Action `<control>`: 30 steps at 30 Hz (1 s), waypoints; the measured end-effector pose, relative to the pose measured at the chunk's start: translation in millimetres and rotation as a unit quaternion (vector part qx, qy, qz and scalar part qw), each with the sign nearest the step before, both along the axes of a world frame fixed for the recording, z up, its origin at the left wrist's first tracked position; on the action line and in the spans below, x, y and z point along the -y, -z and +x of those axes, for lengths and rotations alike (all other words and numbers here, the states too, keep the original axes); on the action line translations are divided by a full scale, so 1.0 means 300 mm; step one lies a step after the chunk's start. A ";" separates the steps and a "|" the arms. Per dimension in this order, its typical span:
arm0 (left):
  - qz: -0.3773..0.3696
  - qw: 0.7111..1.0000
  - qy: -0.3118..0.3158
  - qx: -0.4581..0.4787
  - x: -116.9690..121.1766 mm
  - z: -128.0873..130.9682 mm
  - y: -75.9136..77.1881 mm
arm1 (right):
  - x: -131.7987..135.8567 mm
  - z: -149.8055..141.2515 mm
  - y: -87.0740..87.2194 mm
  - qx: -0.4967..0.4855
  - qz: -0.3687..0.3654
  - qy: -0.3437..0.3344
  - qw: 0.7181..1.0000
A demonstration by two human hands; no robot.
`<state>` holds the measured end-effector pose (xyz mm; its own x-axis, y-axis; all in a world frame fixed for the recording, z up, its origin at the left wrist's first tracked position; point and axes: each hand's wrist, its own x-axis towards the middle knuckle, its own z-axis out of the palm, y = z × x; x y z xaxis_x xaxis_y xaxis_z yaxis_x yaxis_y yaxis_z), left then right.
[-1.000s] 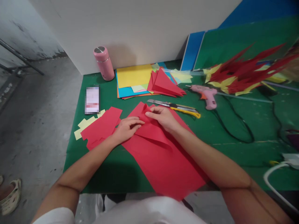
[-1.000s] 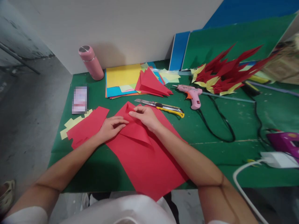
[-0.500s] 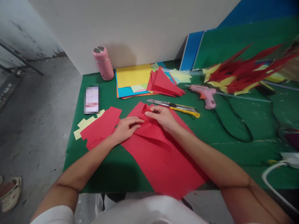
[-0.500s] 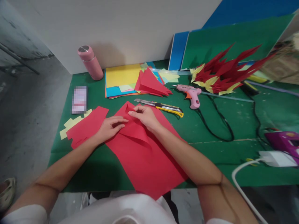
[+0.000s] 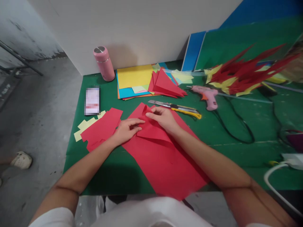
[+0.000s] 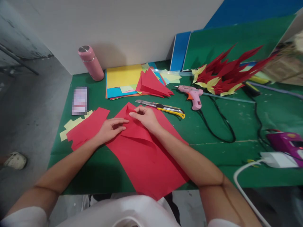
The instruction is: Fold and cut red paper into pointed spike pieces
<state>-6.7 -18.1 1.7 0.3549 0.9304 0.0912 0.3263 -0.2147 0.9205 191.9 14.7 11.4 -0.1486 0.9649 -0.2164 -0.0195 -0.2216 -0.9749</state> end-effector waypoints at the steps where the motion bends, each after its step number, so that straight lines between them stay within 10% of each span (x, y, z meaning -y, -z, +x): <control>1: -0.022 0.999 -0.011 0.020 -0.004 -0.003 0.002 | -0.002 0.005 -0.002 0.010 0.007 -0.018 1.000; 9: -0.129 0.981 -0.084 0.119 -0.032 -0.026 0.009 | -0.001 0.041 -0.037 0.079 0.033 -0.189 0.978; 30: -0.068 0.994 -0.086 0.025 -0.030 -0.029 0.007 | 0.006 0.027 0.009 0.190 0.164 -0.148 0.957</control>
